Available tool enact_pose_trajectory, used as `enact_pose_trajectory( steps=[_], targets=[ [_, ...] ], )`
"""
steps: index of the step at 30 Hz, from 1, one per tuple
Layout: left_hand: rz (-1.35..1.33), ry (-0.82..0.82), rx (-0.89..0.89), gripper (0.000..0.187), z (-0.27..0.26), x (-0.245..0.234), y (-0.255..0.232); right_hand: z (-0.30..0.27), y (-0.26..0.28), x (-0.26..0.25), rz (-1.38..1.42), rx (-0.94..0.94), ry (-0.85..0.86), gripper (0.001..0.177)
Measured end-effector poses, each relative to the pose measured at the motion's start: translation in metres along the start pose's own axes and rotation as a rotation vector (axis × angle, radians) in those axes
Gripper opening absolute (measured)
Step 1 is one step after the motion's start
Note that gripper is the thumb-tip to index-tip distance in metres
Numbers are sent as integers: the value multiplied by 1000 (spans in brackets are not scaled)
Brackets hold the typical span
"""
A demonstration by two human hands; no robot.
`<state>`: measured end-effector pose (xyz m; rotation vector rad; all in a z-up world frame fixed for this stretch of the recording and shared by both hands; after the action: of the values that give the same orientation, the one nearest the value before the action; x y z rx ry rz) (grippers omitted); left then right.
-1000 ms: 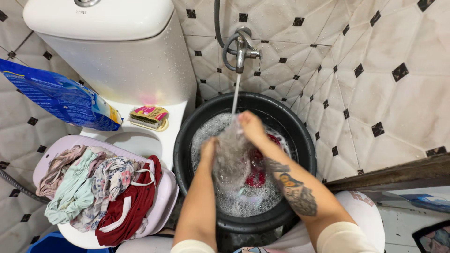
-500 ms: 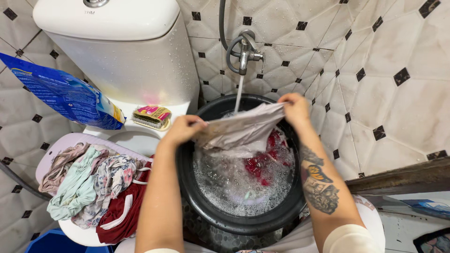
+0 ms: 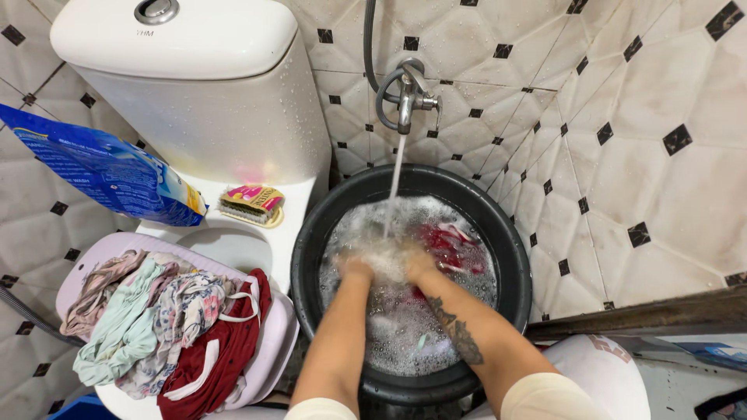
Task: The person washes clothes by hand in a black bucket under a running faucet, rubbing and wringing different items of clothing one at a time and placing them on a toilet lid.
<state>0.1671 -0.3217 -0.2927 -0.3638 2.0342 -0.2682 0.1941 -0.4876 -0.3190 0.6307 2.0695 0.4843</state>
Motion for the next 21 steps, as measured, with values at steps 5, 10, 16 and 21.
enact_pose_trajectory(
  steps=[5,10,16,21],
  targets=[
    [-816,120,516,33,-6,-109,-12,-20,62,-66,29,-573,-26,26],
    [-857,203,559,64,-17,-176,-8,-114,145,-209,371,-681,-160,17],
    [-127,-252,525,64,-103,-273,-31,-192,167,-292,-16,-927,-466,28],
    [108,-427,653,49,-163,-335,-40,-179,134,-306,-268,-738,-495,29]
  ],
)
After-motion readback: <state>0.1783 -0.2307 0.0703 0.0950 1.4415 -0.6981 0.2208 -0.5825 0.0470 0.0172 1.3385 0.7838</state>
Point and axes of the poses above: each hand's wrist, its own z-axis towards the middle knuckle, its own x-axis out of the palm, y = z × x, the point moved 2 cm from there along z, towards the middle knuckle, and after that the axes turned 6 degrees about -z, right-handed, at the moved point
